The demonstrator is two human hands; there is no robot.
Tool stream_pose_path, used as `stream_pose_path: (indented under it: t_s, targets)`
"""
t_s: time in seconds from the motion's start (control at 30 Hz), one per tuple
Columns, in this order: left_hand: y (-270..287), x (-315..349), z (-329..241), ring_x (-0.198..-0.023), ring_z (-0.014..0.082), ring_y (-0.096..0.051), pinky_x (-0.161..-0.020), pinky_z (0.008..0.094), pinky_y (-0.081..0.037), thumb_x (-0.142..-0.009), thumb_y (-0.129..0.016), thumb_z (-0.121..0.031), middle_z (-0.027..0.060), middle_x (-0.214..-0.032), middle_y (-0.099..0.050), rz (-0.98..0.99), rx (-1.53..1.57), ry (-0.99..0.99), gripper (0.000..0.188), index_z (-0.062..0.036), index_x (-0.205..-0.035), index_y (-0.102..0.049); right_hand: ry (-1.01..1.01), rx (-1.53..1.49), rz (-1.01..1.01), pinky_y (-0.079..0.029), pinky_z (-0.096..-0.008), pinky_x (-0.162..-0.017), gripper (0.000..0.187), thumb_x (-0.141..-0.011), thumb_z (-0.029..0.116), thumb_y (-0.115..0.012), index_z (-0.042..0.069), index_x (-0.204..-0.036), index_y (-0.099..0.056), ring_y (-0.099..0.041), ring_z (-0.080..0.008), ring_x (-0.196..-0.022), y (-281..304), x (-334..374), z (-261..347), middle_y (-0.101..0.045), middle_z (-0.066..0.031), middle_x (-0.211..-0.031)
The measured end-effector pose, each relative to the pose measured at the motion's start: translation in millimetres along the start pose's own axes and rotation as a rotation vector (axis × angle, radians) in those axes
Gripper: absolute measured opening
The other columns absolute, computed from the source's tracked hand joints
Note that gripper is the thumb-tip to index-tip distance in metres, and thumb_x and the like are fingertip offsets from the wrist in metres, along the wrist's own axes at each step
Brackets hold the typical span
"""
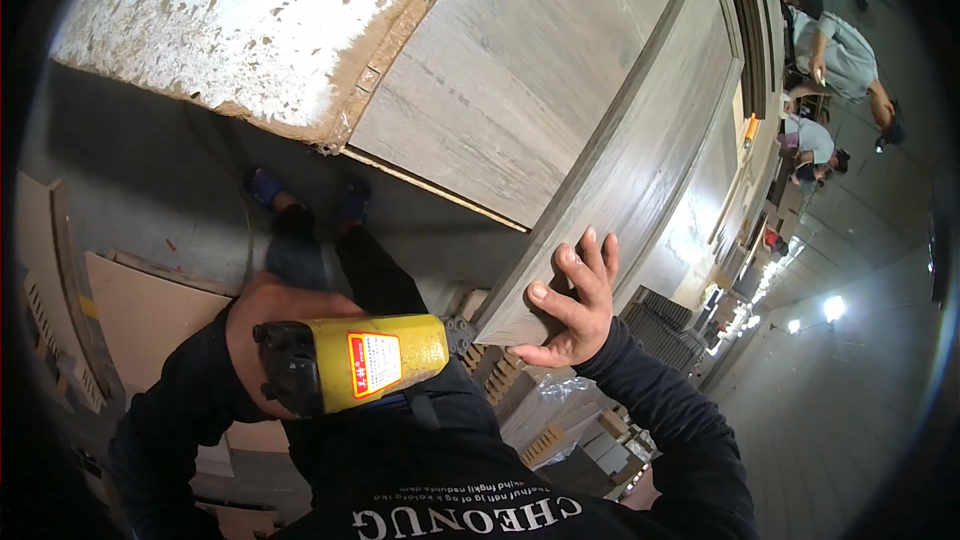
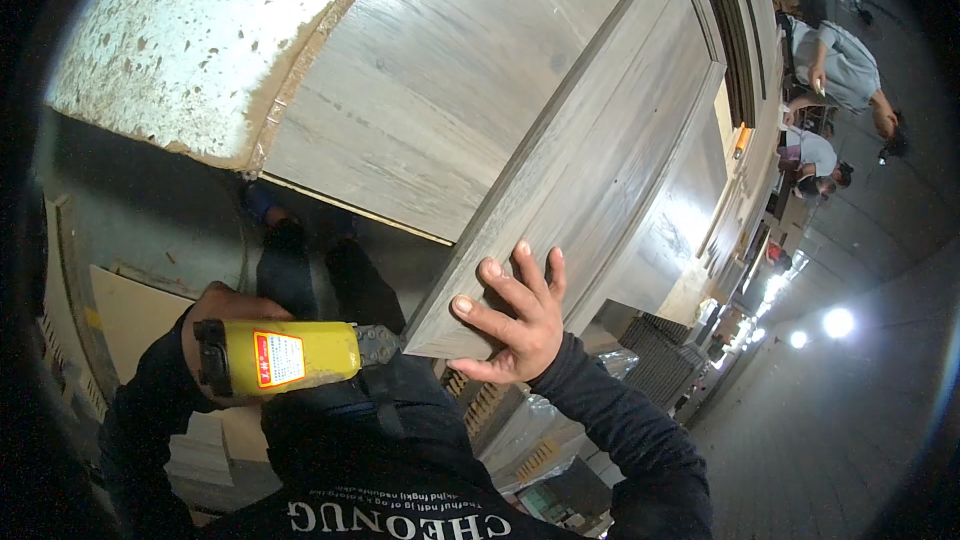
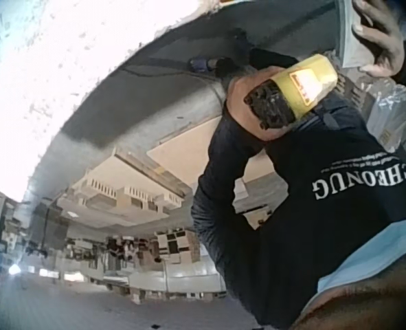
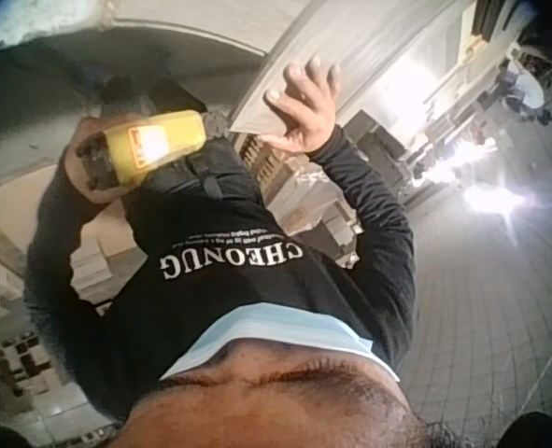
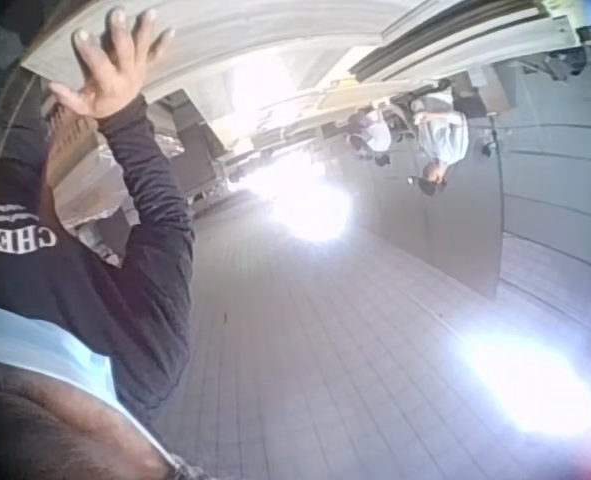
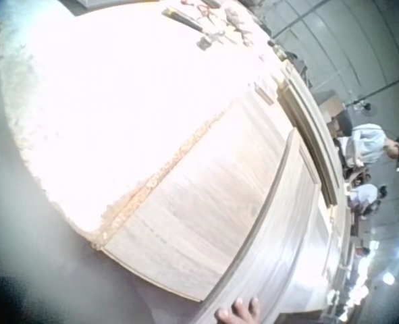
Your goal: The person aligns wooden trim pieces along the edges of wooden panels by hand and fastens them using a pneumatic nail gun.
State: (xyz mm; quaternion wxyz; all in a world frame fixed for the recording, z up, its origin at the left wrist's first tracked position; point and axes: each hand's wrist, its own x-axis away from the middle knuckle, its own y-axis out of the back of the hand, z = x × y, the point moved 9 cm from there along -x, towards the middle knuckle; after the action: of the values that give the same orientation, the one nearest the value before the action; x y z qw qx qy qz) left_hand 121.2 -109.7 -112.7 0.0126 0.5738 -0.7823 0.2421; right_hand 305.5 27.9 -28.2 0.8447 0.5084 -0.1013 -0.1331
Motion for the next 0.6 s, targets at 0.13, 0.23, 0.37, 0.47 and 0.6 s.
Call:
stream_pose_path:
  t_s: [0.13,0.23,0.37,0.47,0.6]
  targets:
    - [-2,0,-1,-0.083,0.0202,-0.065,-0.078,0.0252,-0.048,-0.061,-0.08,-0.021,0.0124,-0.094,-0.066,0.047,0.01,-0.132,0.052,0.0005,-0.104,-0.06,0.001,0.0,0.003,-0.002,-0.0516,-0.11,0.06,-0.066,0.058,-0.069,0.021,-0.113,-0.065,-0.024,-0.0366,-0.137,0,0,0,-0.043,-0.0132,-0.138]
    - [-3,-1,-8,-0.083,0.0198,-0.065,-0.076,0.0253,-0.049,-0.061,-0.081,-0.021,0.0125,-0.095,-0.066,0.075,-0.015,-0.16,0.055,0.0008,-0.106,-0.059,0.0,0.004,0.002,-0.002,-0.0519,-0.11,0.06,-0.065,0.058,-0.069,0.021,-0.113,-0.065,-0.024,-0.0366,-0.137,-1,1,0,-0.043,-0.0131,-0.138]
    - [-6,0,-3,-0.082,0.0195,-0.066,-0.074,0.0256,-0.05,-0.062,-0.081,-0.021,0.013,-0.095,-0.066,0.107,-0.028,-0.16,0.056,0.0012,-0.108,-0.058,-0.001,0.0,-0.003,-0.002,-0.052,-0.11,0.06,-0.065,0.058,-0.07,0.021,-0.113,-0.065,-0.024,-0.0365,-0.137,-1,3,-1,-0.043,-0.0131,-0.138]
    - [-6,0,-10,-0.082,0.0192,-0.066,-0.075,0.0254,-0.05,-0.063,-0.081,-0.02,0.013,-0.095,-0.066,0.105,-0.147,-0.208,0.055,0.0017,-0.108,-0.058,-0.004,-0.006,-0.005,-0.002,-0.052,-0.11,0.061,-0.065,0.058,-0.07,0.022,-0.114,-0.065,-0.025,-0.0364,-0.137,-1,3,-1,-0.043,-0.0131,-0.138]
    - [-6,-2,-2,-0.083,0.0201,-0.065,-0.075,0.0253,-0.05,-0.064,-0.081,-0.019,0.0134,-0.097,-0.065,0.076,0.024,-0.099,0.054,0.0029,-0.108,-0.058,-0.003,-0.003,-0.003,-0.002,-0.0517,-0.11,0.061,-0.065,0.057,-0.07,0.022,-0.114,-0.065,-0.025,-0.0365,-0.136,-1,3,-1,-0.044,-0.0131,-0.137]
